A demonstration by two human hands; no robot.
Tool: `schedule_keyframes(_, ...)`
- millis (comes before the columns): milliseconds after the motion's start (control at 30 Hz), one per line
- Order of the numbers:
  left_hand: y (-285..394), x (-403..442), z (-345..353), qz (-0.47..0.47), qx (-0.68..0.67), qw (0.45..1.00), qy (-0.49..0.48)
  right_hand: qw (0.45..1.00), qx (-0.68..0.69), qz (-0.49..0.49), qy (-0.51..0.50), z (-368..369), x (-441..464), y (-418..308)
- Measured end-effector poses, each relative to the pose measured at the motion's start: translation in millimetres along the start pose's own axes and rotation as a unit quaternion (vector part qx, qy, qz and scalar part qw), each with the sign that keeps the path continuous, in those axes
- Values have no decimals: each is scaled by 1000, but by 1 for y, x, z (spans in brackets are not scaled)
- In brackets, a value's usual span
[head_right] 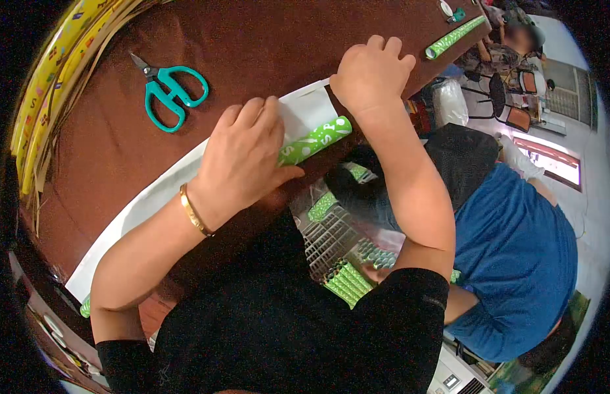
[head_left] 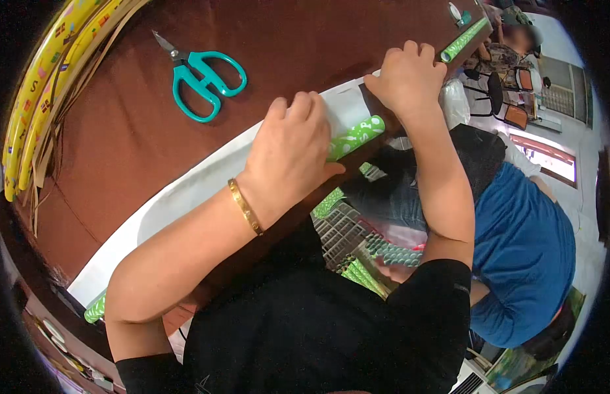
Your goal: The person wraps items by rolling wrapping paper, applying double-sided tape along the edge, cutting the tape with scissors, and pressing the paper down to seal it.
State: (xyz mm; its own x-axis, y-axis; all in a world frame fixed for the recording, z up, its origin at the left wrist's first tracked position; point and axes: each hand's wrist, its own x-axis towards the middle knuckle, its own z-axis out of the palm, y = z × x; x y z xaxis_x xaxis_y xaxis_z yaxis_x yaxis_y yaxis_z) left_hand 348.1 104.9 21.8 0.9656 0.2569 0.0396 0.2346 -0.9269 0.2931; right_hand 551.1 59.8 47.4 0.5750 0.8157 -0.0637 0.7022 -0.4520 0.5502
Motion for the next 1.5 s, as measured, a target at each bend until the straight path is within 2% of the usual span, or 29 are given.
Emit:
schedule_keyframes(33, 1, 5, 4, 1, 1, 1000, 0, 1000, 1, -4, 15, 1, 0, 1)
schedule_keyframes(100, 2, 17, 20, 74, -7, 988, 132, 1000, 3, -3, 14, 0, 0, 1)
schedule_keyframes(267, -1, 27, 32, 84, -30, 987, 137, 999, 7, -14, 33, 1, -1, 5)
schedule_keyframes(333, 4, 29, 22, 62, -40, 997, 35, 998, 0, -19, 53, 0, -4, 7)
schedule_keyframes(400, 4, 29, 29, 56, -34, 995, 78, 998, 2, -25, 55, -4, -6, 8)
schedule_keyframes(433, 3, 27, 26, 56, -45, 995, 69, 997, 21, -29, 71, -6, -6, 9)
schedule_keyframes(467, 5, 27, 27, 52, -42, 995, 77, 988, 28, -57, 141, -7, -7, 7)
schedule_keyframes(533, 6, 28, 18, 36, -38, 999, -11, 953, 175, -135, 207, -21, -4, -4)
schedule_keyframes(567, 4, 26, 20, 34, -31, 999, -13, 941, 237, -158, 184, -30, -2, -15)
schedule_keyframes(633, 4, 24, 34, 67, -31, 988, 136, 909, 345, -205, 115, -53, -3, -49)
schedule_keyframes(667, 2, 22, 43, 78, -133, 976, 155, 889, 391, -226, 70, -65, -6, -68)
schedule_keyframes(733, 0, 22, 71, 113, -200, 953, 195, 868, 401, -286, 56, -73, -10, -105)
schedule_keyframes(767, 3, 25, 31, 84, -50, 995, 23, 873, 395, -285, 26, -78, -10, -120)
schedule_keyframes(800, 1, 26, 44, 89, -4, 991, 102, 876, 390, -285, -6, -81, -9, -134)
schedule_keyframes(867, -7, 24, 52, 130, 8, 976, 174, 884, 396, -246, 34, -72, -6, -153)
schedule_keyframes(1000, -7, 23, 40, 145, 6, 976, 165, 892, 409, -191, 27, -69, 0, -152)
schedule_keyframes(1067, -3, 26, 28, 111, -3, 994, 24, 879, 425, -210, -48, -80, -6, -117)
schedule_keyframes(1100, -3, 29, 30, 116, -1, 993, 25, 865, 478, -150, -27, -79, -12, -102)
schedule_keyframes(1133, -5, 33, 36, 149, -14, 984, 98, 853, 508, -118, -30, -84, -23, -77)
schedule_keyframes(1167, -7, 36, 41, 181, -28, 968, 171, 831, 547, -95, 23, -62, -21, -64)
schedule_keyframes(1200, -6, 37, 39, 110, -122, 970, 177, 812, 578, -75, 33, -52, -29, -40)
schedule_keyframes(1233, -3, 42, 26, 84, -76, 984, 139, 794, 595, -47, 116, -35, -41, -21)
schedule_keyframes(1267, 1, 48, 15, 59, -29, 993, 99, 723, 685, -37, 78, -4, -43, -2)
schedule_keyframes(1300, 3, 54, 16, 96, -16, 982, 163, 737, 669, 11, 91, 2, -58, 17)
schedule_keyframes(1333, 5, 63, 19, 100, -18, 982, 162, 715, 692, 25, 93, 19, -70, 35)
schedule_keyframes(1367, 8, 74, 24, 133, -9, 973, 187, 647, 758, 53, 56, 38, -81, 49)
schedule_keyframes(1400, 13, 85, 28, 166, -1, 963, 212, 613, 782, 100, 55, 41, -98, 58)
schedule_keyframes(1433, 17, 95, 29, 170, 15, 973, 158, 581, 803, 134, 0, 53, -110, 70)
schedule_keyframes(1500, 23, 112, 32, 182, 34, 973, 137, 606, 784, 137, 2, 86, -131, 81)
